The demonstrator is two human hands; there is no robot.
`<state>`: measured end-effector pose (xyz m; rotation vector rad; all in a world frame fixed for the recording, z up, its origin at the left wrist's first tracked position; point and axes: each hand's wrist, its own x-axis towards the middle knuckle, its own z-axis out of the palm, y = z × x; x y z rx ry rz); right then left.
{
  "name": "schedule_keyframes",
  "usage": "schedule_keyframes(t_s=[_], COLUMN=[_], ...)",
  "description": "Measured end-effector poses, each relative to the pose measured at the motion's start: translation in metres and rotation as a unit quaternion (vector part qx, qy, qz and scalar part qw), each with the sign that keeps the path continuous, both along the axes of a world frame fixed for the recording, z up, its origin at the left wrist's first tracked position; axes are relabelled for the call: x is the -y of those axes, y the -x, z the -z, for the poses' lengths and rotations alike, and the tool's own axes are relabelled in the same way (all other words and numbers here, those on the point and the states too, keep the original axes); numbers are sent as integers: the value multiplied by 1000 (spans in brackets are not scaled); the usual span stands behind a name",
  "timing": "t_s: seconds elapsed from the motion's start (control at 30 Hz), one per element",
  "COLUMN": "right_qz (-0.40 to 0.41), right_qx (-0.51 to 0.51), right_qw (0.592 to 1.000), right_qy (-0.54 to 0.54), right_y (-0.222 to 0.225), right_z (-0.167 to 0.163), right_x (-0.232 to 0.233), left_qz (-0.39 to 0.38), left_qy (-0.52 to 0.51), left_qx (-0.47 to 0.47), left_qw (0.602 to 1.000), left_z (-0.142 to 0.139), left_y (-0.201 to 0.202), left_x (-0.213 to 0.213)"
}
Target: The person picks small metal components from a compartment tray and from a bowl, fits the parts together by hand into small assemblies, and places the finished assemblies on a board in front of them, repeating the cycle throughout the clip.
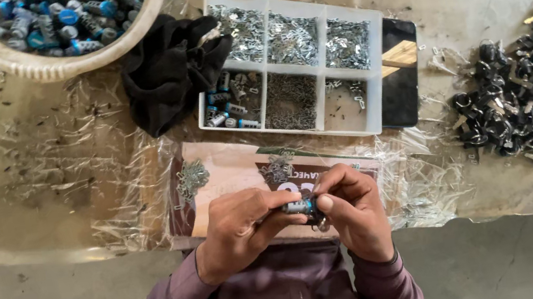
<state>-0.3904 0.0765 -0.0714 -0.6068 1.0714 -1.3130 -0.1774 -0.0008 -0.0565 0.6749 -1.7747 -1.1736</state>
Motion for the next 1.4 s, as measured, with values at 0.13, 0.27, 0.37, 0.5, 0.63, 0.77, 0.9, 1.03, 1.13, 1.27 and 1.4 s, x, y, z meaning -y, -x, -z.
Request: schedule_keyframes(t_s=[0.13, 0.27, 0.37, 0.5, 0.63, 0.77, 0.9, 1.03, 1.13, 1.27, 1.4], right_qz=[-44, -43, -32, -2, 34, 42, 32, 30, 34, 49, 283], right_qx=[83, 92, 92, 25, -351, -320, -372, -435, -444, -432, -479], right_qw=[995, 994, 995, 1000, 929, 939, 913, 880, 877, 883, 826], right_qy=[39, 36, 28, 15, 111, 119, 166, 187, 182, 177, 92], right_y=[-9, -13, -15, -16, -19, -18, -14, -8, -3, 19, 87], right_z=[-3, -7, -9, -11, -16, -19, -23, -22, -15, -4, 0], right_x=[0, -3, -6, -10, -21, -26, -24, -27, -30, -36, -50], left_qz=[-14, -21, -24, -20, 0, 35, 59, 60, 54, 69, -133], left_qy=[16, 19, 15, 27, 13, -29, -52, -32, -13, -49, -64], left_qx=[9, 5, 9, 13, 33, 29, 27, 25, 24, -20, -61], left_qw=[1000, 1000, 1000, 999, 999, 999, 996, 997, 998, 996, 987], left_z=[0, 0, 0, 2, 4, 4, 2, 4, 10, 17, 19], left_y=[-10, -10, -9, -7, -6, -1, 5, 10, 14, 16, -15], left_x=[-2, -2, -5, -7, -9, -10, -12, -11, -14, -12, 11])
